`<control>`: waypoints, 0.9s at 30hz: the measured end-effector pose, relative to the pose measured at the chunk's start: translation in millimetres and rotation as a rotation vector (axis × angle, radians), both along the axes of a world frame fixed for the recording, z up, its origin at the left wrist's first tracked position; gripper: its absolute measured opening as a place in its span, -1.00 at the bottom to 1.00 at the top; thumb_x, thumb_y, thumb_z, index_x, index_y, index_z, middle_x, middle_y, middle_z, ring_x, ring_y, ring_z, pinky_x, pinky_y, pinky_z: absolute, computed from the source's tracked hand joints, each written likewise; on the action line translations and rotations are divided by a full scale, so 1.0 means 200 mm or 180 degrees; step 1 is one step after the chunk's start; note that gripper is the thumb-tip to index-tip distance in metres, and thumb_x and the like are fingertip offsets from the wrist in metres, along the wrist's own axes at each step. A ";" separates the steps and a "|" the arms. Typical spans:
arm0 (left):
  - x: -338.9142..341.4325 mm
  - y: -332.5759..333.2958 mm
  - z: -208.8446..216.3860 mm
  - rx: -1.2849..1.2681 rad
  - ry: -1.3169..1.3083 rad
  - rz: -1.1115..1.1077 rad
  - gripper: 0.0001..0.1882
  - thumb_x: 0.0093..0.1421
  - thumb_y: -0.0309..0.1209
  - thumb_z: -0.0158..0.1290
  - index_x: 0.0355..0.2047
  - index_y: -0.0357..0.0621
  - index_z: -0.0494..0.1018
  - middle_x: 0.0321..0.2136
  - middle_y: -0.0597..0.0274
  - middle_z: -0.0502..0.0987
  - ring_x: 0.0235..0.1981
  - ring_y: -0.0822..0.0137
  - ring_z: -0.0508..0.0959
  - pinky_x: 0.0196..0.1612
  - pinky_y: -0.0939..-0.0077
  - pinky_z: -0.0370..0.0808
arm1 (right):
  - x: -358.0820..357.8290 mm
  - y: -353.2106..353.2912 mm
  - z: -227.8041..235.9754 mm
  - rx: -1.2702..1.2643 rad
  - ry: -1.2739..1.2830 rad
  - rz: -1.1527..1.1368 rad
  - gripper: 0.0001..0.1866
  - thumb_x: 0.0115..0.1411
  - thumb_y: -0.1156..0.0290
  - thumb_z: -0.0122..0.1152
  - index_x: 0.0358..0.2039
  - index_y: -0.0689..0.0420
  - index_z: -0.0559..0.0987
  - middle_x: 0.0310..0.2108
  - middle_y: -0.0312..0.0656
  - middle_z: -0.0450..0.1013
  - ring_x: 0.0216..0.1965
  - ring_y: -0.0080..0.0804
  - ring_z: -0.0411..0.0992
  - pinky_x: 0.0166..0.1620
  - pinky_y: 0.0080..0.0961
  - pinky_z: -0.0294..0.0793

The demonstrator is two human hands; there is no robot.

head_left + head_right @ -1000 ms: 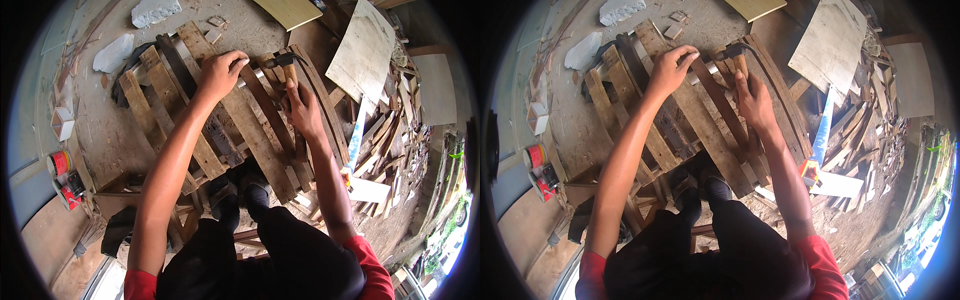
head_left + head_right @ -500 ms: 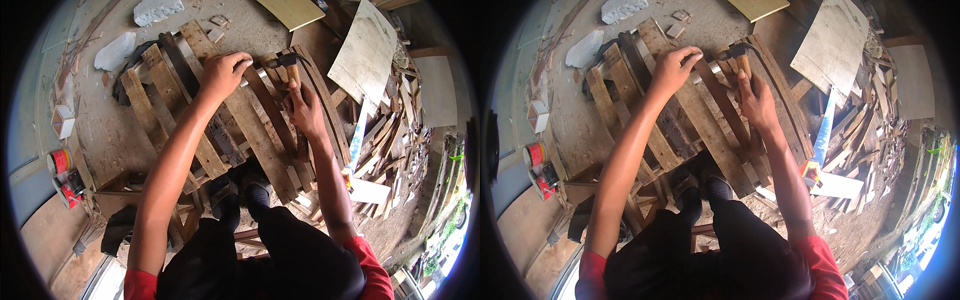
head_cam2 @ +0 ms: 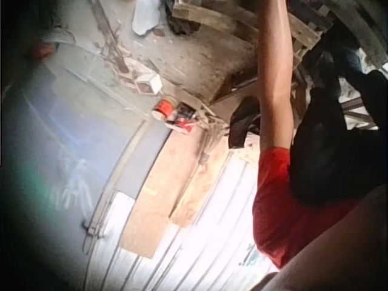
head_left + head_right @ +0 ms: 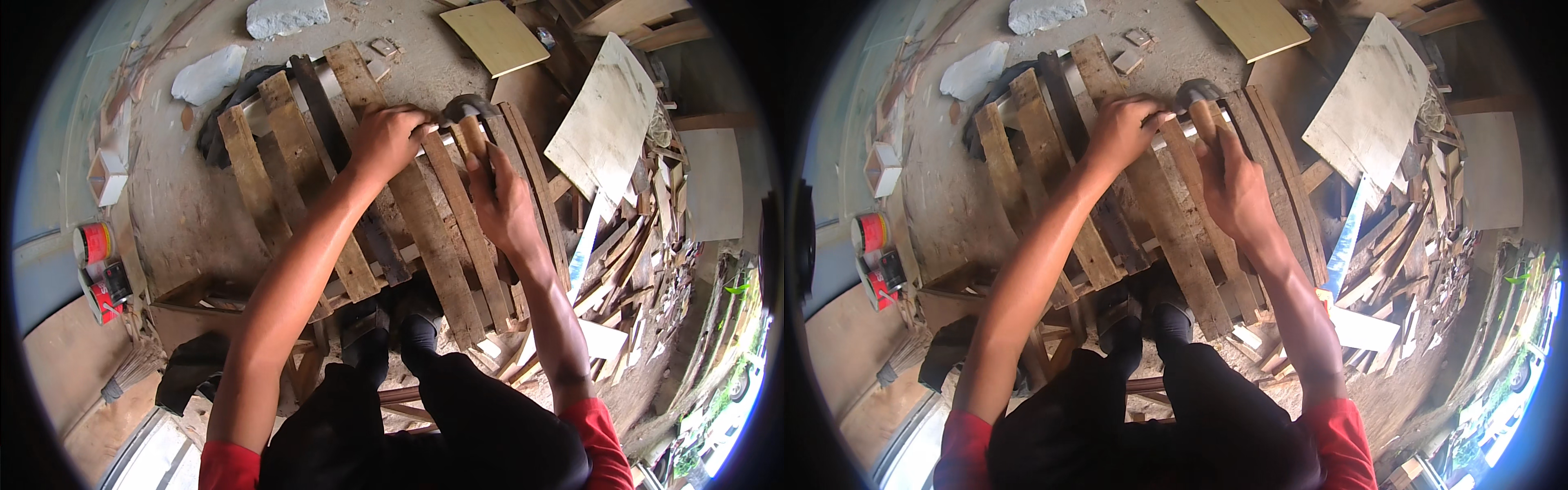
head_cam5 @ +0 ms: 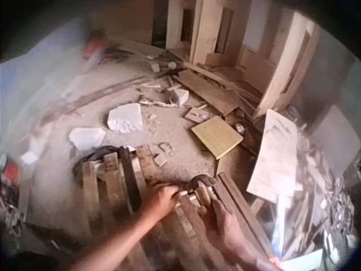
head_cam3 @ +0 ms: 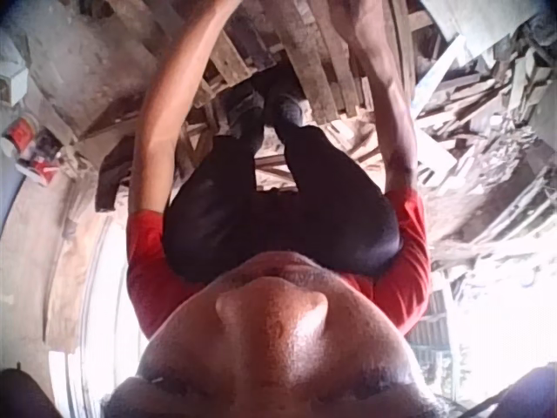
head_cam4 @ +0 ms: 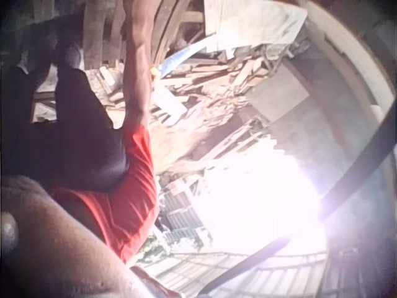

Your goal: The person hammers nails into a wooden pallet using a hammer. They retrieve nails from a black plastic bag and repeatedly strike the nails to secure them into the pallet slats.

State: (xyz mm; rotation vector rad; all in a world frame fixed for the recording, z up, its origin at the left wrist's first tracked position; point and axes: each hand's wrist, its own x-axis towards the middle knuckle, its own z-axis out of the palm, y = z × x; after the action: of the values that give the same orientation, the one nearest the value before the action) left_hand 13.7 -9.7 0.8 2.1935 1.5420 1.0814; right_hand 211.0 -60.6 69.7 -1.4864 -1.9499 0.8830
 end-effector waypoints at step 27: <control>-0.02 0.02 -0.03 -0.0108 -0.0112 -0.0009 -0.87 0.11 -0.41 0.24 -0.37 -0.21 0.64 -0.37 0.10 0.65 -0.35 0.10 0.66 -0.25 0.33 0.55 | -0.06 -0.08 -0.02 -0.0123 -0.0074 -0.0054 -0.67 0.38 0.40 0.01 0.08 0.26 0.30 -0.44 0.34 0.49 -0.34 0.33 0.51 -0.41 -0.02 0.45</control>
State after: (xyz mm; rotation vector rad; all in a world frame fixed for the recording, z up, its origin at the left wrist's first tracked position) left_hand 10.4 -6.3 -5.5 2.1424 1.5308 1.0793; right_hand 198.5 -76.7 64.8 -1.5394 -1.9442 0.9046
